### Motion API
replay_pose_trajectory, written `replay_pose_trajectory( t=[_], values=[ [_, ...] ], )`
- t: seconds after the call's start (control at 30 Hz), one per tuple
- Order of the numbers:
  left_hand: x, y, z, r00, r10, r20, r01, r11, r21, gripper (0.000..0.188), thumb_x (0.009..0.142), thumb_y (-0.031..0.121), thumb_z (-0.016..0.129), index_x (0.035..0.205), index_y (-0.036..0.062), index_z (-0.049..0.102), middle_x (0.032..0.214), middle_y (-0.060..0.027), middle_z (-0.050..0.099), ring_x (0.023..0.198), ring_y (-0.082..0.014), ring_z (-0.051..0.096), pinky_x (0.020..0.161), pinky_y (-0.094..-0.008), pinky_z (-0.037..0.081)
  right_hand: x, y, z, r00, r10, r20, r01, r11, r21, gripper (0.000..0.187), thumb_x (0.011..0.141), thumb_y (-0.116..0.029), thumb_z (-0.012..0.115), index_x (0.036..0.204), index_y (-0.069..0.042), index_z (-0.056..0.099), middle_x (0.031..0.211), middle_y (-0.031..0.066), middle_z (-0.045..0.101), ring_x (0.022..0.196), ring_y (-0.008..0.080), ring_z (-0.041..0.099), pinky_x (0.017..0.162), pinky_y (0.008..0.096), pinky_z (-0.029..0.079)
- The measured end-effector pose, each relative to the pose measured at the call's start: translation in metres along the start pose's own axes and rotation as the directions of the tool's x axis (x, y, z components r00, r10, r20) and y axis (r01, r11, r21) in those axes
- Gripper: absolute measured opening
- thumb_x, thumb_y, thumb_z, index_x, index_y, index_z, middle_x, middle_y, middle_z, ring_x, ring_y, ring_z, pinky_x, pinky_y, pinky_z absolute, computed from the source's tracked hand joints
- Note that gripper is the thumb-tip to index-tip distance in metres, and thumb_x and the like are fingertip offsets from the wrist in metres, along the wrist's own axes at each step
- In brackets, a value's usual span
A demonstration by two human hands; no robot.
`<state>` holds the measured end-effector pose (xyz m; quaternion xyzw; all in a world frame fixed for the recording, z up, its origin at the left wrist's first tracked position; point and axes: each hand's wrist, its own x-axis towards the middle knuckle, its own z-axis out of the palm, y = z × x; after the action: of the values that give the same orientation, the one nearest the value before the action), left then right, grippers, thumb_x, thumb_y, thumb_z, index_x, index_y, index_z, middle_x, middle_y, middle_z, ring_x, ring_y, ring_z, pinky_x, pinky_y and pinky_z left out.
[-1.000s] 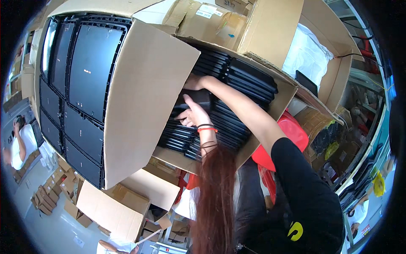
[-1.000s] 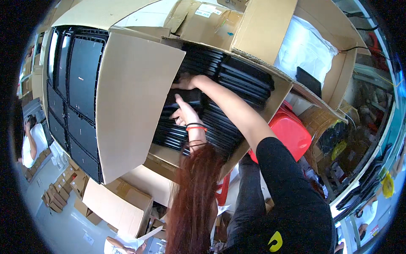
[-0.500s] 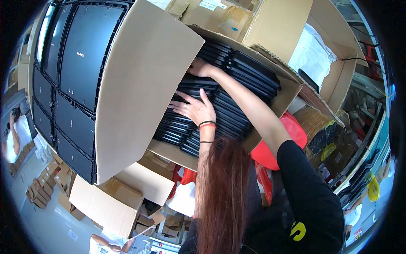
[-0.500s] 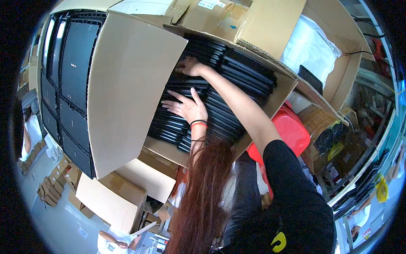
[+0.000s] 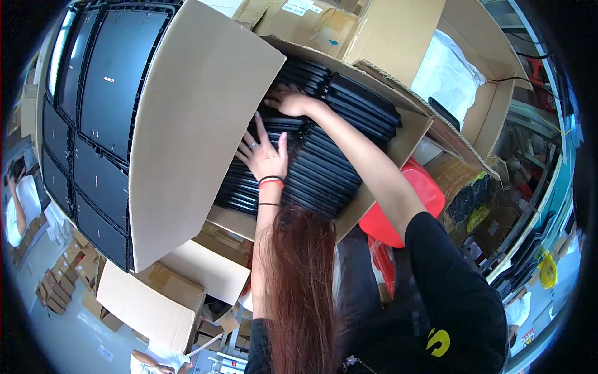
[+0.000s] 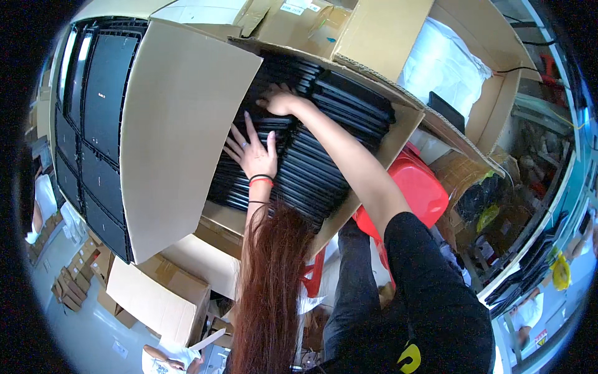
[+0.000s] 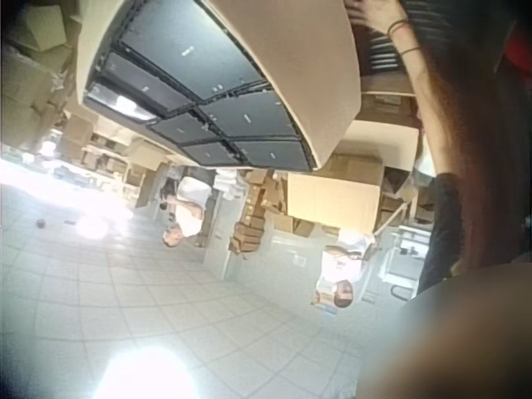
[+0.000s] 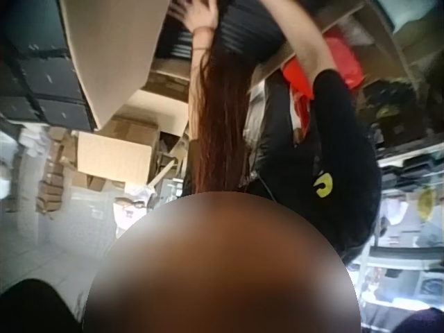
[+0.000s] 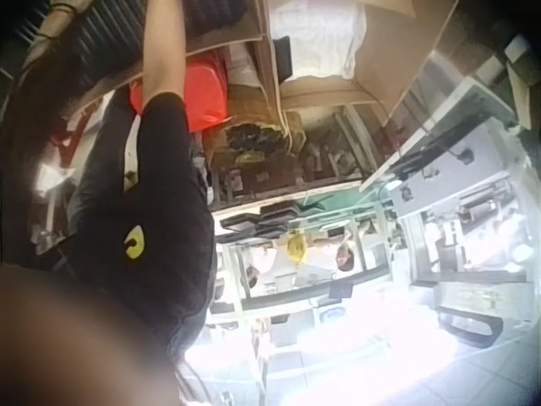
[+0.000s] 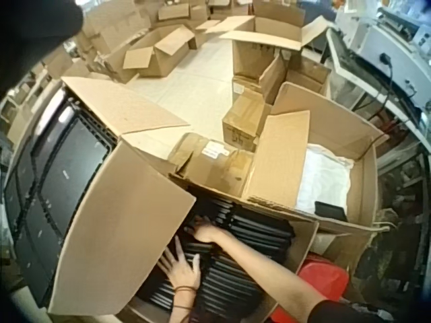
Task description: Assembling solar panel components and packing them into boxes.
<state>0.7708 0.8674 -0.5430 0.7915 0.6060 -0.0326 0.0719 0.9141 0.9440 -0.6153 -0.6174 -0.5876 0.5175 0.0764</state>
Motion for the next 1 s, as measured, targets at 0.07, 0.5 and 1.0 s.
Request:
replay_pose_trajectory(
  t=[0.07,0.5,1.0],
  values=[
    [0.001,-0.004,0.0,0.999,-0.004,-0.043,0.004,1.0,0.004,0.076,0.09,0.058,0.039,0.151,0.0214,0.012,0.152,-0.0256,0.01,0.138,-0.0484,0.007,0.111,-0.0588,0.004,-0.014,-0.006,0.004,0.981,0.191,-0.024,-0.189,0.981,0.042,0.055,0.092,-0.056,0.037,0.139,-0.027,0.044,0.15,0.0122,0.028,0.137,0.0407,0.02,0.11,0.0556,0.02],
    [0.013,-0.019,-0.007,0.925,0.378,-0.04,-0.38,0.92,-0.099,0.063,0.091,0.039,0.046,0.147,0.017,0.026,0.154,-0.0127,0.016,0.142,-0.0379,0.008,0.113,-0.0553,0.006,-0.021,0.002,0.009,0.87,0.288,-0.399,-0.133,0.918,0.374,0.029,0.085,-0.022,0.049,0.1,-0.007,0.07,0.111,0.0221,0.061,0.108,0.0386,0.056,0.095,0.043,0.045],
    [0.038,-0.019,0.003,0.921,0.371,-0.118,-0.387,0.907,-0.168,0.037,0.094,0.023,0.041,0.127,0.0073,0.047,0.129,-0.0137,0.045,0.129,-0.0322,0.033,0.112,-0.0525,0.016,-0.034,-0.006,-0.014,0.99,0.13,0.06,-0.136,0.984,0.115,0.042,0.083,-0.015,0.042,0.112,0.008,0.06,0.126,0.026,0.053,0.122,0.0376,0.047,0.103,0.0418,0.037]
  ],
)
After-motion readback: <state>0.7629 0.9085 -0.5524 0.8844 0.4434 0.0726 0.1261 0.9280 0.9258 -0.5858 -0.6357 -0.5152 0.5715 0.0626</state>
